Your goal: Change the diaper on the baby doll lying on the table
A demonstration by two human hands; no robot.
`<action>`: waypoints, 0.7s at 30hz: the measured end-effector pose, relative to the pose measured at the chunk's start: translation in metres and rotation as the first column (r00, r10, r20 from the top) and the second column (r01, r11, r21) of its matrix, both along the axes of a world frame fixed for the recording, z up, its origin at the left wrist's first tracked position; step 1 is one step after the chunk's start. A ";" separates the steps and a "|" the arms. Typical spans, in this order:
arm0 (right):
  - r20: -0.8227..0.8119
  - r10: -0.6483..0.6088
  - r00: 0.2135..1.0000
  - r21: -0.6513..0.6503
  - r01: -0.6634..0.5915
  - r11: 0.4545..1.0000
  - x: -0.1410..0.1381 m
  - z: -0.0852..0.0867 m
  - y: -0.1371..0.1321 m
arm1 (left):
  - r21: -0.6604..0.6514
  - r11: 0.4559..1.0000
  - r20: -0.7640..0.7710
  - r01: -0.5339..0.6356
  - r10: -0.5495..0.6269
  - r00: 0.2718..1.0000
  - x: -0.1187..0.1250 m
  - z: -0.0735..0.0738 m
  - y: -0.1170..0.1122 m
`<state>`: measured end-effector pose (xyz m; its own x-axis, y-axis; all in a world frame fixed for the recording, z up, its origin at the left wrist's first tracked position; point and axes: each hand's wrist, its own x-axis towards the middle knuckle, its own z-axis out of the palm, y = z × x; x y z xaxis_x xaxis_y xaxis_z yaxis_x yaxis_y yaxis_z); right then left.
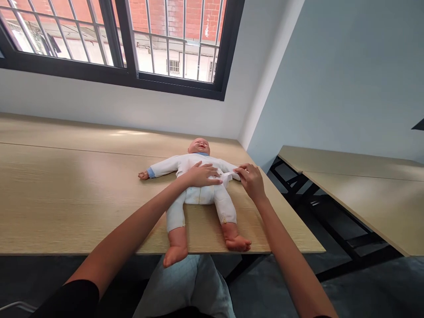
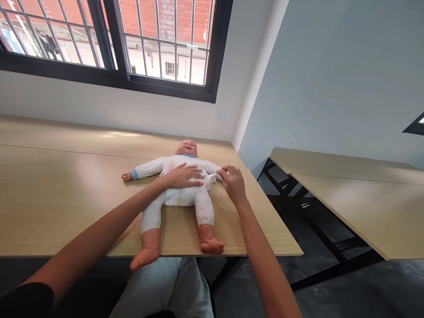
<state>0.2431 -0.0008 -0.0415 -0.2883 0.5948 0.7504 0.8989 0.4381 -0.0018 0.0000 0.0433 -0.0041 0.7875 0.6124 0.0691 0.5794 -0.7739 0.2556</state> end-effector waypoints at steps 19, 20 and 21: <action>-0.133 0.371 0.919 -0.271 -0.393 0.879 -0.084 0.016 0.043 | -0.575 0.738 0.718 0.352 0.250 0.650 -0.011 -0.022 0.022; -0.224 0.381 0.897 -0.300 -0.436 0.848 -0.085 0.015 0.045 | -0.573 0.728 0.746 0.378 0.272 0.608 -0.012 -0.023 0.023; -0.314 0.374 0.873 -0.321 -0.468 0.823 -0.087 0.014 0.046 | -0.561 0.728 0.772 0.393 0.290 0.565 -0.013 -0.024 0.023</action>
